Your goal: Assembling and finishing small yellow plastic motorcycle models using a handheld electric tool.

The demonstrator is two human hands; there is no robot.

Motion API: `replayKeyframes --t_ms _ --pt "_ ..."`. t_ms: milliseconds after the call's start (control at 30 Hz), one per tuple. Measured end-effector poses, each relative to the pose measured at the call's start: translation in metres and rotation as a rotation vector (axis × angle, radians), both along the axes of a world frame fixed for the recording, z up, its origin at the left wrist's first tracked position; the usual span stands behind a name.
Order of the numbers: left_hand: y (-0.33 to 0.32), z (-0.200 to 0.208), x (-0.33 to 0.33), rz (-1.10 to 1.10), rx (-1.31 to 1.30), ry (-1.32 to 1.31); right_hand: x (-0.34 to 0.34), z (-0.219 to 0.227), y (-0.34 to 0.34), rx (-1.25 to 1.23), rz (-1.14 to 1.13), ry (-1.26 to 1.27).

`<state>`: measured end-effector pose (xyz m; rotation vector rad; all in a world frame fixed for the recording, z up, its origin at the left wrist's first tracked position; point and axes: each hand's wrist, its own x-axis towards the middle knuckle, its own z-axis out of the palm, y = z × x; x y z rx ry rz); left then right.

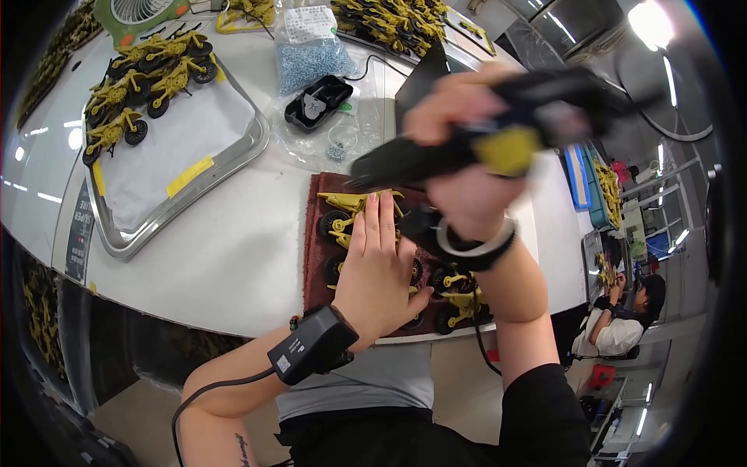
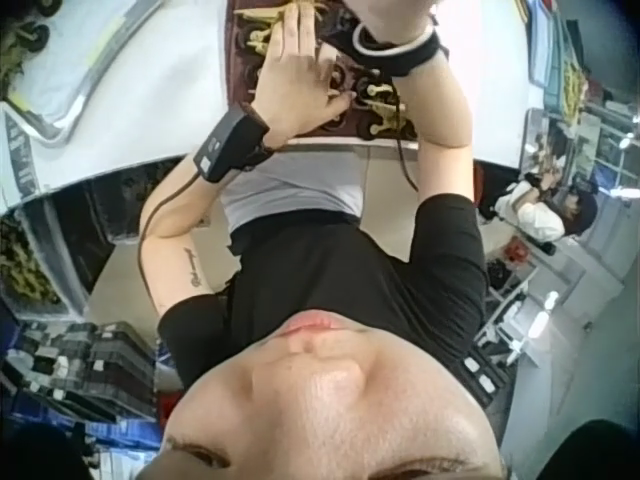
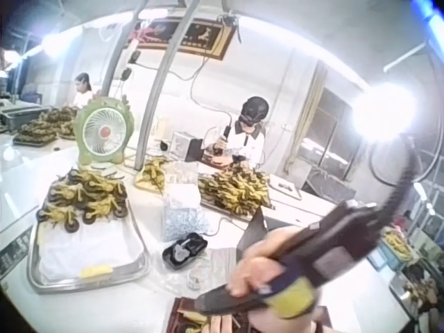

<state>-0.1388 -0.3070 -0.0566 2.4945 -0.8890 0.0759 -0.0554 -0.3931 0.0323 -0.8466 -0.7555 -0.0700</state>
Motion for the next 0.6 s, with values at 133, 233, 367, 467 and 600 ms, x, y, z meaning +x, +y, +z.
replayKeyframes --t_ms 133,233,367,467,600 --pt "-0.004 0.004 -0.006 0.028 -0.225 -0.079 -0.039 0.079 -0.059 -0.321 -0.531 -0.150" --pt "0.005 0.020 -0.008 0.093 -0.236 -0.165 -0.020 0.070 -0.099 -0.205 -0.505 -0.125" --pt "0.029 0.030 -0.019 0.118 -0.302 -0.110 -0.006 0.052 -0.117 -0.186 -0.591 -0.065" --pt "0.048 0.019 -0.010 0.150 -0.378 -0.057 -0.001 0.041 -0.117 -0.268 -0.681 -0.048" --pt "0.055 0.013 -0.003 0.139 -0.445 -0.027 -0.016 0.045 -0.106 -0.199 -0.458 0.049"
